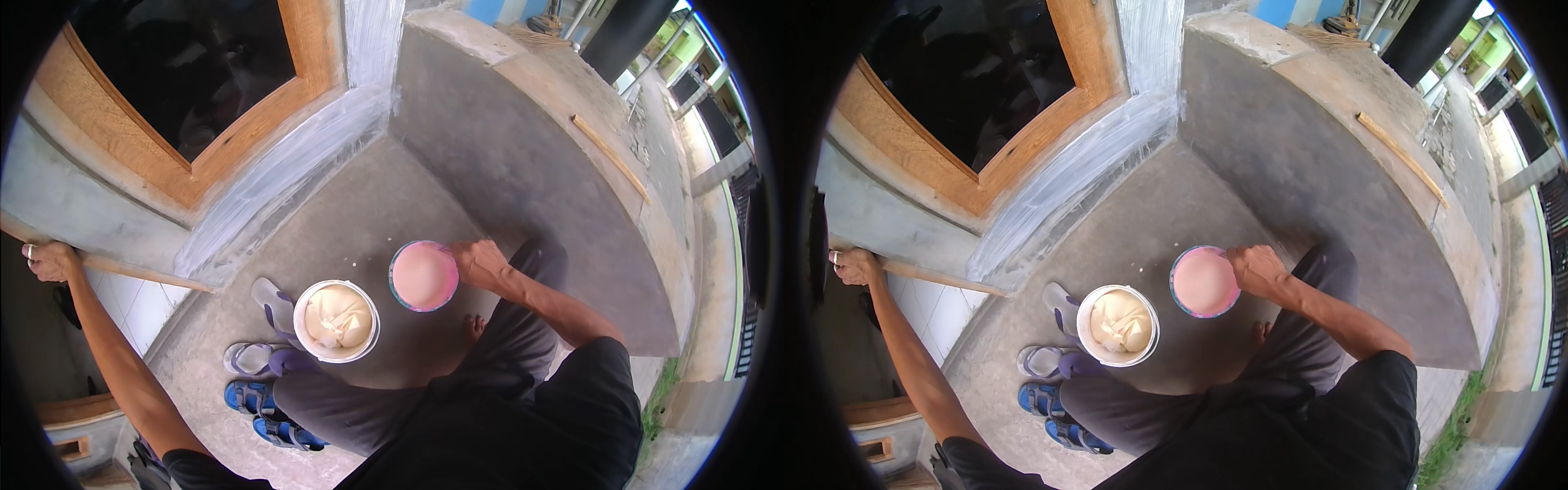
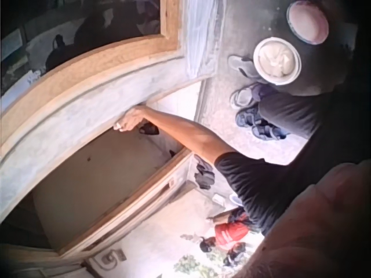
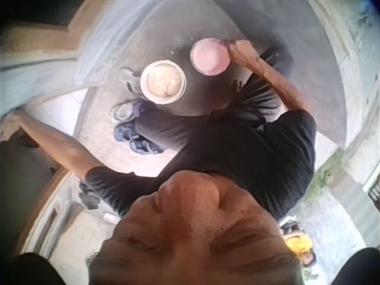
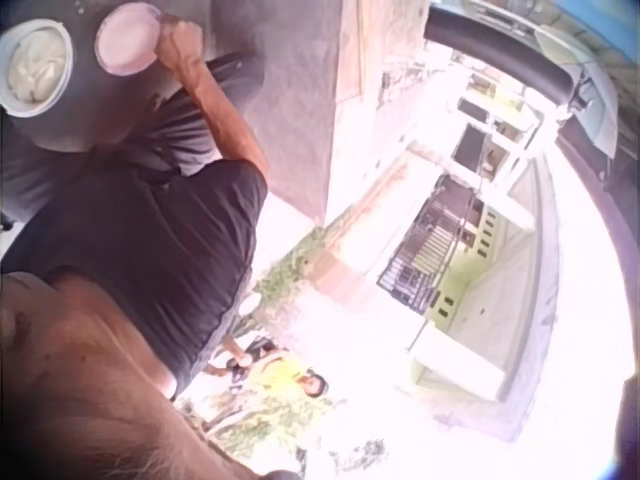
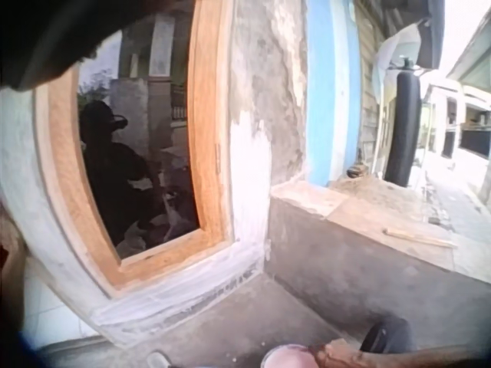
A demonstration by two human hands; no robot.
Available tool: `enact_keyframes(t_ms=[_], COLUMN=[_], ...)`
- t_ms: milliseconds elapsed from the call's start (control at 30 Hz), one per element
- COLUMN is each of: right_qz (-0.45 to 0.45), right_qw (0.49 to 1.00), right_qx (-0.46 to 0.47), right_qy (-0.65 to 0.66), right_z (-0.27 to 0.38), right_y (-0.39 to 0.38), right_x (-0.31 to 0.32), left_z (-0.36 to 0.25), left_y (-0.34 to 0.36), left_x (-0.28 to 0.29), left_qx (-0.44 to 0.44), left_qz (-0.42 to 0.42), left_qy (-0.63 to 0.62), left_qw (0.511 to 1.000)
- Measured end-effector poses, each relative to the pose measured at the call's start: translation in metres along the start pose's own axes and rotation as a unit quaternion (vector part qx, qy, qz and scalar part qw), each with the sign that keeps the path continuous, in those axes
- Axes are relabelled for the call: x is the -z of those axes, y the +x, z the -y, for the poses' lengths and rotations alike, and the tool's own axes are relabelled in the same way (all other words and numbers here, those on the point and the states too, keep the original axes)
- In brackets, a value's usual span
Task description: The person paints the wall next to a window frame, dipping a paintbrush into a container and applying the paint onto the wall surface.
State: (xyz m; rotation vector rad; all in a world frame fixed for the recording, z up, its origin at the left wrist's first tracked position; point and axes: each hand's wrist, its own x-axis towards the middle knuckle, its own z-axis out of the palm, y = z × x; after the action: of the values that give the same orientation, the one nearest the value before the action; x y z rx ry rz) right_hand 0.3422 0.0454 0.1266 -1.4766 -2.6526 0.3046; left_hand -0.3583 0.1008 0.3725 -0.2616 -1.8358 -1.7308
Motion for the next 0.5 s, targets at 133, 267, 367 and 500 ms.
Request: enact_keyframes(t_ms=[133,267,367,500], right_qz=[0.014,0.030,0.020,0.027], right_qw=[0.999,0.996,0.992,0.981], right_qx=[-0.037,-0.026,-0.004,0.000], right_qy=[0.020,0.081,0.121,0.192], right_z=[0.015,0.026,0.029,0.028], right_y=[-0.007,-0.007,-0.008,-0.009], right_x=[0.028,0.018,-0.003,-0.007], left_z=[-0.012,-0.014,-0.020,-0.014], left_y=[-0.014,-0.012,-0.020,-0.014], left_x=[0.004,0.006,0.008,0.007], left_qx=[-0.002,0.018,0.018,0.024], left_qz=[-0.012,0.000,0.004,0.004], left_qy=[-0.004,0.003,-0.006,-0.010], left_qw=[1.000,1.000,1.000,1.000])
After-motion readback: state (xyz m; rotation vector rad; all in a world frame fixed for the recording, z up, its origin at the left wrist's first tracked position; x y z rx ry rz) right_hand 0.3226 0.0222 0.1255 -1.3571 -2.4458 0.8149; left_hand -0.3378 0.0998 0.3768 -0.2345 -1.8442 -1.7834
